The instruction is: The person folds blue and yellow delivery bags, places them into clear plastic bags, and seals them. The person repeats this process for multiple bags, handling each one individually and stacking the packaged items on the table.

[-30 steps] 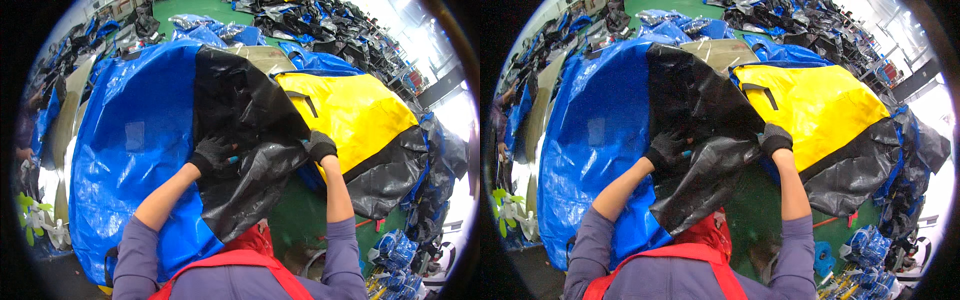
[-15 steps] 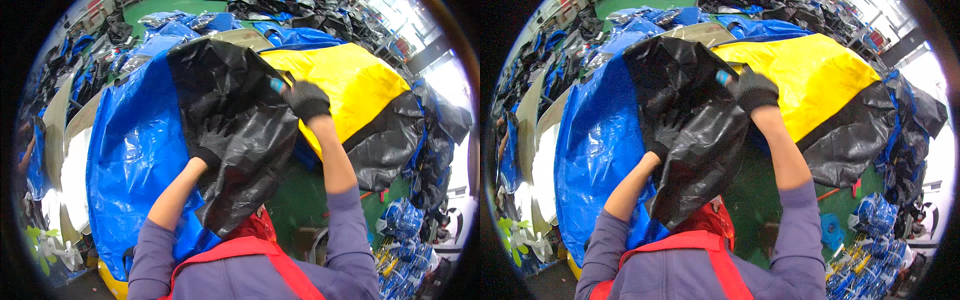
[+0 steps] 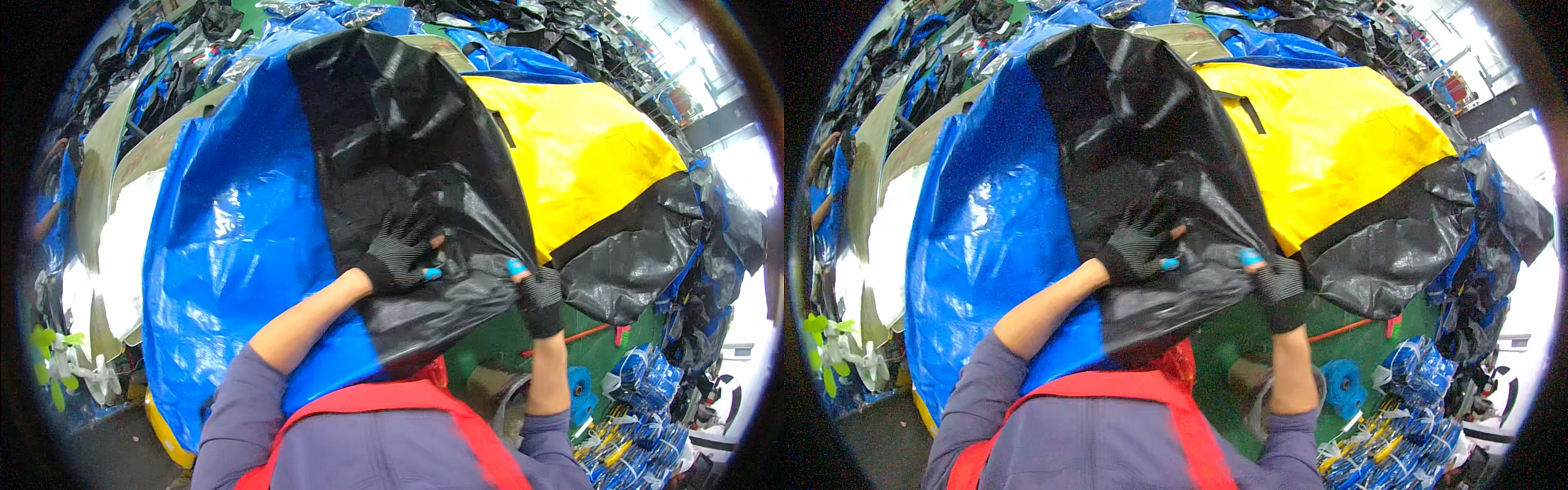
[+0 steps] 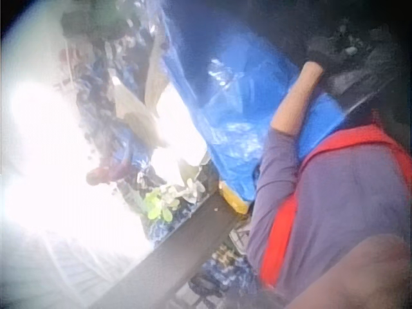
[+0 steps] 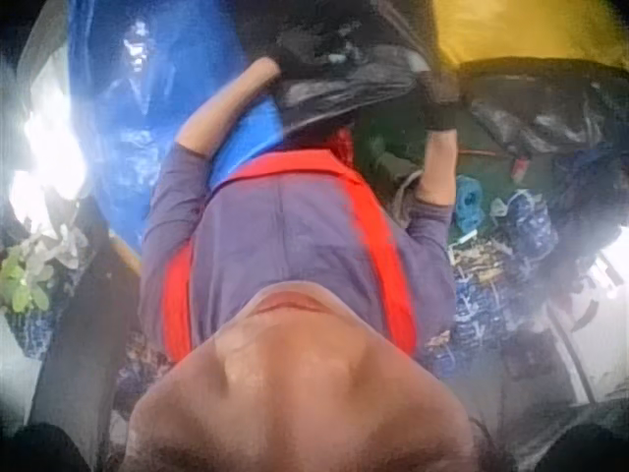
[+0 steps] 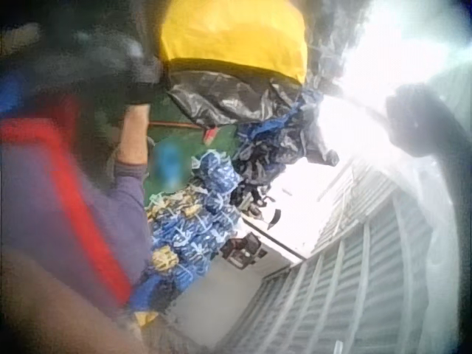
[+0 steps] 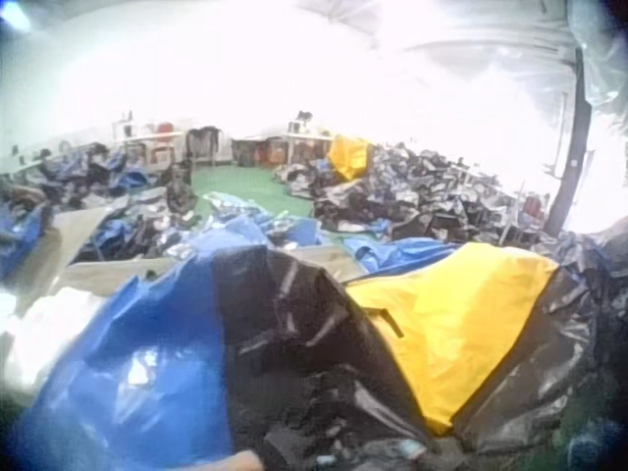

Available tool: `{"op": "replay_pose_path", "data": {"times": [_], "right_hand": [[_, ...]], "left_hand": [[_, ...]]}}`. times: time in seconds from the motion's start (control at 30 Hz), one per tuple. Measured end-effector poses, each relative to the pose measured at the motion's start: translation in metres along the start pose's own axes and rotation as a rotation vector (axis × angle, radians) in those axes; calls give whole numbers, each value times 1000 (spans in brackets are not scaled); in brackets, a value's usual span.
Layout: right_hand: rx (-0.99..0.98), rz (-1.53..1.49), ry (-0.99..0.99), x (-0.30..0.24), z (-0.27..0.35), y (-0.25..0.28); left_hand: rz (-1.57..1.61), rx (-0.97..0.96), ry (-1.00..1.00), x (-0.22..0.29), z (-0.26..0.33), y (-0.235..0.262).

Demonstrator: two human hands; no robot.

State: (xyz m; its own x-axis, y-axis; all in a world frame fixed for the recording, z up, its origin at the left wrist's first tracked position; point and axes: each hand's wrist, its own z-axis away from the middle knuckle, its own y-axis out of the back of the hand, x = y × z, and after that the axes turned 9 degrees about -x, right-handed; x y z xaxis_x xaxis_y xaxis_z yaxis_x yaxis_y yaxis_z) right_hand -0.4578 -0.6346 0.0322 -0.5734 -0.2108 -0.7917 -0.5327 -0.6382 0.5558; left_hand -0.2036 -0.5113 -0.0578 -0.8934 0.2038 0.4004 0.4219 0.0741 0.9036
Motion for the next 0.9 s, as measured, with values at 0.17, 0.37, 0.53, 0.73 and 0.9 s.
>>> {"op": "replay_pose_path", "data": {"times": [0.17, 0.37, 0.53, 0.73, 0.9], "right_hand": [[54, 1086, -133, -61, 9, 13], [-85, 628, 1069, -234, -56, -84], [-299, 1355, 399, -130, -197, -96], [-306, 980, 634, -42, -245, -87], [-175, 1161, 580, -84, -217, -94]], "left_hand": [[12, -135, -18, 2, 7, -10], [-63, 186, 55, -14, 11, 43], [-310, 906, 558, -105, 125, 180], [-106, 341, 1450, -306, 253, 254], [337, 322, 1395, -392, 243, 254]]}}
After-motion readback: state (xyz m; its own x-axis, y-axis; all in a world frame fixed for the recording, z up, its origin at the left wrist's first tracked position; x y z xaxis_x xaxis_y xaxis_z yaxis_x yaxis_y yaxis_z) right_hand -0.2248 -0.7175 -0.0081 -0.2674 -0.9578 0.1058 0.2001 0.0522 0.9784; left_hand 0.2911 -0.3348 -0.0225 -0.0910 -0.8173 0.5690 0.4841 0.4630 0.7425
